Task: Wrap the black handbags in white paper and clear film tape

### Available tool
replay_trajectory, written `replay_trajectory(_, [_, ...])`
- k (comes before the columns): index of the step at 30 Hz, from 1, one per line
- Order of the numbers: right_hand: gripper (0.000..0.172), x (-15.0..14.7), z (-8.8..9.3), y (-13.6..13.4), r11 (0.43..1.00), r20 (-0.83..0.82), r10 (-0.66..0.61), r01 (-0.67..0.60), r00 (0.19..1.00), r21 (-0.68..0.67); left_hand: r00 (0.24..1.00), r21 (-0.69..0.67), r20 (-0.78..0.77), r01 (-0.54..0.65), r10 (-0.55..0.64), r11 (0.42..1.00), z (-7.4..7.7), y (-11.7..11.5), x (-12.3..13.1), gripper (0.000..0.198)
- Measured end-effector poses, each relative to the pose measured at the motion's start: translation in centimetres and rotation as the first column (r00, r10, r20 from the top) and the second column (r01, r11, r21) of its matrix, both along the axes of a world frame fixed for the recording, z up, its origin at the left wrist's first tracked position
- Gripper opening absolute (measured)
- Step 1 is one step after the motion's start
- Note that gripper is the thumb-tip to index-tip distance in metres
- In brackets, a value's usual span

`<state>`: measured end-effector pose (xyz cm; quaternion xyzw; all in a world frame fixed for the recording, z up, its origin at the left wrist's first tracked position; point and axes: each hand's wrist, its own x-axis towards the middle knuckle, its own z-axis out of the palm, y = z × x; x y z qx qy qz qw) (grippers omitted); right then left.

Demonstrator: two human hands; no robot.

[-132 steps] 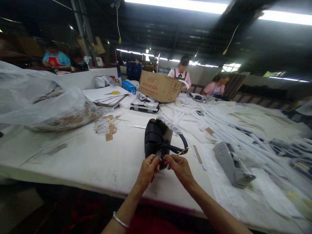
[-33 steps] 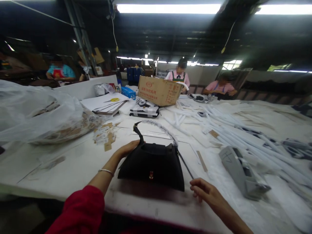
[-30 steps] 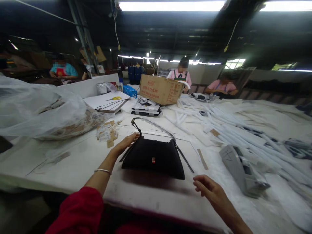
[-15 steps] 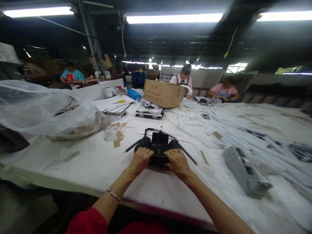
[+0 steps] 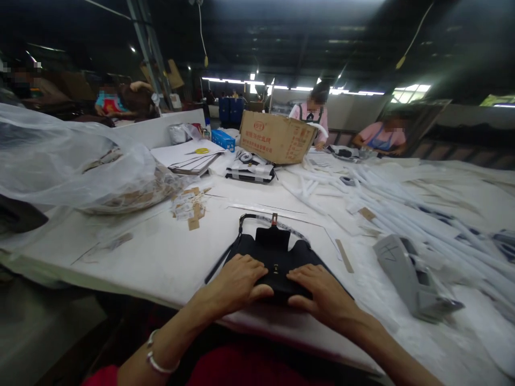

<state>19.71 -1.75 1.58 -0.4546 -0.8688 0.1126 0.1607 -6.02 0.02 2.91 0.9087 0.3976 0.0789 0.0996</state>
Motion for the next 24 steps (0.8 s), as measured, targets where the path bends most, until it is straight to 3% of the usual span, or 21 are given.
replay_trajectory(3, [0.022, 0.1, 1.4, 3.0, 0.987, -0.144, -0.122, 0.105, 0.982, -0.12, 1.0, -0.057, -0.018, 0.019, -0.02, 0.998, -0.6, 1.3, 1.2, 0.056])
replay_trajectory(5, [0.022, -0.4, 2.2, 5.4, 0.972, -0.197, -0.219, 0.195, 0.956, -0.132, 0.999, -0.097, -0.033, 0.023, -0.026, 0.995, -1.2, 1.8, 1.9, 0.067])
replay_trajectory(8, [0.027, -2.3, 2.7, 8.2, 0.964, -0.172, -0.265, 0.265, 0.949, -0.025, 1.0, -0.118, -0.016, 0.015, -0.017, 0.993, -1.8, 2.0, 2.4, 0.074])
replay_trajectory(10, [0.03, -4.1, 2.6, 8.7, 0.979, -0.106, -0.194, 0.2, 0.975, 0.045, 1.0, -0.14, -0.005, 0.01, -0.01, 0.99, -1.9, 2.0, 2.3, 0.074])
replay_trajectory(13, [0.03, -6.3, 1.5, 7.7, 0.996, 0.103, -0.091, 0.092, 0.99, -0.001, 1.0, -0.166, 0.01, -0.01, 0.012, 0.986, -2.2, 2.0, 2.2, 0.077])
replay_trajectory(16, [0.027, -6.2, 0.3, 5.3, 0.988, 0.277, -0.089, 0.119, 0.957, -0.095, 0.998, -0.167, -0.004, -0.068, 0.069, 0.984, -2.8, 2.2, 2.2, 0.08])
replay_trajectory(21, [0.037, -2.9, -0.1, 2.1, 0.996, 0.227, -0.055, 0.068, 0.972, -0.05, 0.995, -0.152, -0.061, -0.088, 0.079, 0.984, -3.4, 2.7, 2.3, 0.079])
replay_trajectory(24, [0.065, -1.4, -0.5, 1.7, 0.995, 0.258, 0.03, -0.005, 0.966, -0.097, 0.996, -0.12, -0.066, -0.062, 0.054, 0.991, -3.2, 2.7, 2.4, 0.076])
